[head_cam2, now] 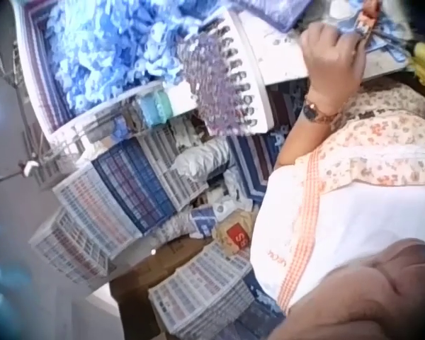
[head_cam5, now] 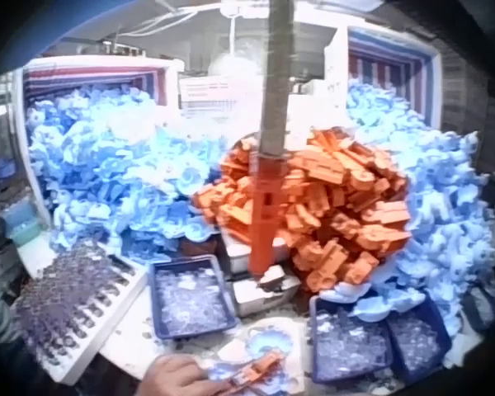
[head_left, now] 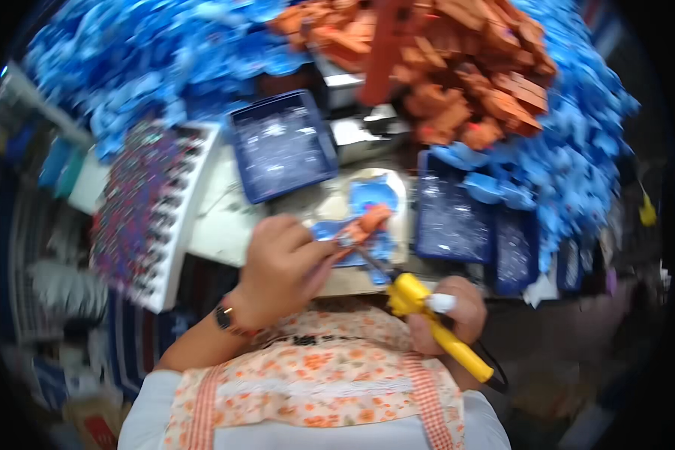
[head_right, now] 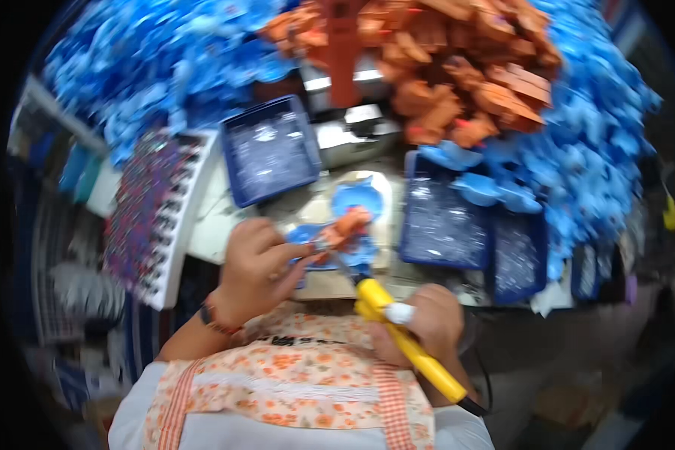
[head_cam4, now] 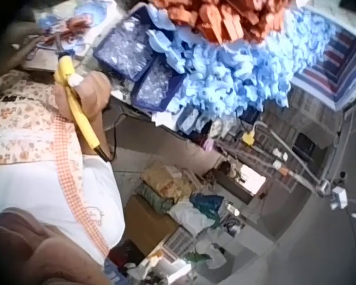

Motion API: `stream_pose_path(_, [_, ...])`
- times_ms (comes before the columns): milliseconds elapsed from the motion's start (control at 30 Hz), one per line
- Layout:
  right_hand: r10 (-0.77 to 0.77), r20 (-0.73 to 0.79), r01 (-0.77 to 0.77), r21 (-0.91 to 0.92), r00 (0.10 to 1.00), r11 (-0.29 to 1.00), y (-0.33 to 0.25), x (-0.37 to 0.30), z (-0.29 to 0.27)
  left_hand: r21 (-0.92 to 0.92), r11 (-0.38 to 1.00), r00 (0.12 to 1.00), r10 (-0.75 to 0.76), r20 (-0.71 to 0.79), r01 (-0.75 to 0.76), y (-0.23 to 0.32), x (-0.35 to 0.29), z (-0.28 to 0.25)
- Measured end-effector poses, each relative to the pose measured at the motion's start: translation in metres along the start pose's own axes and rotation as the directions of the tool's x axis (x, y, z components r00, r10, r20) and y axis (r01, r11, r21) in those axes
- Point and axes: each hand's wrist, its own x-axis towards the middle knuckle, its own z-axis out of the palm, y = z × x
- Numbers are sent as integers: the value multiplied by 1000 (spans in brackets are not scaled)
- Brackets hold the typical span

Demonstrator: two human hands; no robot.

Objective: Assembling blue plastic pony toys at a factory workstation.

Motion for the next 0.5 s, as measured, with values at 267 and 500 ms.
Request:
stream_pose_path(267, [-31, -129, 41, 80, 991, 996, 14, 15, 0, -42, 991, 991, -128, 26, 130, -23, -63, -22])
stream_pose_path(500, [-5, -212, -4, -42, 977, 999, 18, 0, -10, -80, 979, 978, -180, 104, 188, -11, -85, -4])
